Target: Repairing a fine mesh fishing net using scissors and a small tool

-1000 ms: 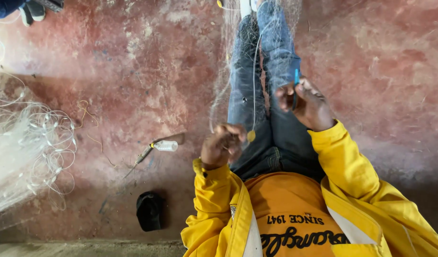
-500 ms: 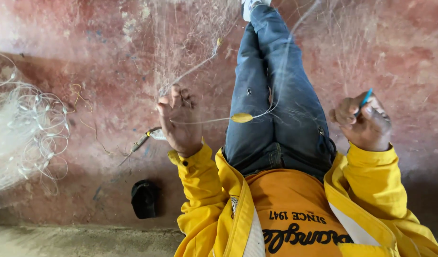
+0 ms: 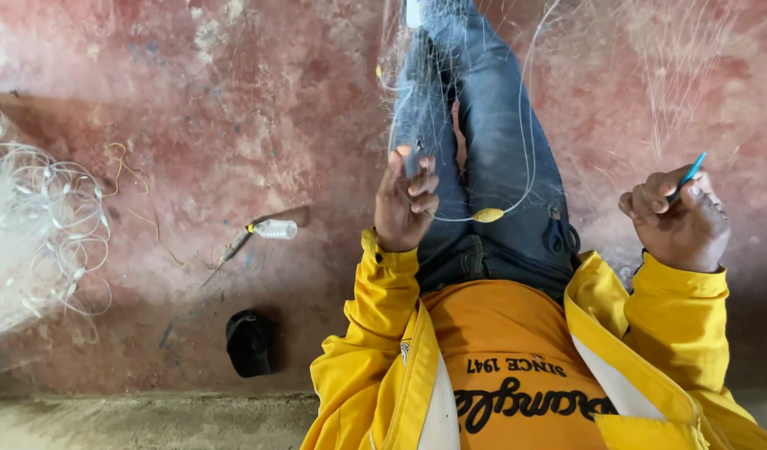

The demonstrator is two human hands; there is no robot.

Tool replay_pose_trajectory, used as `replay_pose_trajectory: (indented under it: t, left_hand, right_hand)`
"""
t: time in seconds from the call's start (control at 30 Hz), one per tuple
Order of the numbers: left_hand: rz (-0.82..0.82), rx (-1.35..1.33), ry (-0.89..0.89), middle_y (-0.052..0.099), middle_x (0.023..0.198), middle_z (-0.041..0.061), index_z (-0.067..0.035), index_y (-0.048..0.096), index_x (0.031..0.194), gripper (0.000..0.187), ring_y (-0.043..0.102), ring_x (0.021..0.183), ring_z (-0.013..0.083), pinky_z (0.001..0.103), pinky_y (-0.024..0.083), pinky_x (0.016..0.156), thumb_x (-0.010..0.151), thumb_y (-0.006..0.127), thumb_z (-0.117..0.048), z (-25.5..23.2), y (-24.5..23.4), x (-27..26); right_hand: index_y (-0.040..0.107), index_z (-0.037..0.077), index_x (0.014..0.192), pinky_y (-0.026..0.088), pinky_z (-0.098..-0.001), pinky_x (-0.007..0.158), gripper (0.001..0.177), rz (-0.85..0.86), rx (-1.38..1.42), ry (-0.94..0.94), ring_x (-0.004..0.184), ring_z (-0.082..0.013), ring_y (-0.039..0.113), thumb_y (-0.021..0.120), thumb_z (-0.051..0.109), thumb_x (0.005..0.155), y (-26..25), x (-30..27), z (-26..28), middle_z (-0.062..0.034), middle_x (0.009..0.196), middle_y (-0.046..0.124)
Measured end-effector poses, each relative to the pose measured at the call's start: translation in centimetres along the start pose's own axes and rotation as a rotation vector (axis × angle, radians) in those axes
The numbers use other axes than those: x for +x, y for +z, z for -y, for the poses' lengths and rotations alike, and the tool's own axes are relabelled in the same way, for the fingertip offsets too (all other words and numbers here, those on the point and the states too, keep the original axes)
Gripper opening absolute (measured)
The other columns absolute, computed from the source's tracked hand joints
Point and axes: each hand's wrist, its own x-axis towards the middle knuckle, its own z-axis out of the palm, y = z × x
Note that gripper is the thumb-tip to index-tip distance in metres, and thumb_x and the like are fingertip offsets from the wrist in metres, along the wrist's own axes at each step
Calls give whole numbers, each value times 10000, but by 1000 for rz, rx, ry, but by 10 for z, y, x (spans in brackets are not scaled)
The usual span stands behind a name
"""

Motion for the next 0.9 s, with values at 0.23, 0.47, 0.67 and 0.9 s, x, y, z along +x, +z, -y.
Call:
replay_pose_trajectory:
  t: [0.23,0.47,0.67,0.9]
  left_hand:
    - [181,-85,-297,435,620,-24,-96,520,1068,228,332,409,19,146,292,335,953,361,-211,16,9,11]
    - [62,-106,-233,552,636,0,-98,549,759,165,487,423,33,141,382,344,867,468,-191,20,-4,19]
    - [-306,-124,-108,565,808,107,-100,549,715,301,528,457,61,190,494,423,850,500,-365,46,-9,4]
    - [470,-230,-558,594,915,85,0,105,1344,878,287,385,-2,146,333,315,769,477,-551,45,19,4]
  right_hand:
    - [556,195,767,306,-238,546,186,-46,-15,-4,436,-61,307,578,374,813,-18,-12,7,65,563,373]
    - [570,172,811,369,-254,648,169,-129,89,-23,480,-59,322,569,339,839,-41,-31,12,63,608,419]
    - [552,210,800,304,-243,623,168,-201,50,-42,497,-52,291,529,368,851,-49,-37,19,86,628,400]
    - [547,193,791,290,-234,616,184,-167,57,-52,480,-43,275,550,369,846,-45,-36,18,80,603,378]
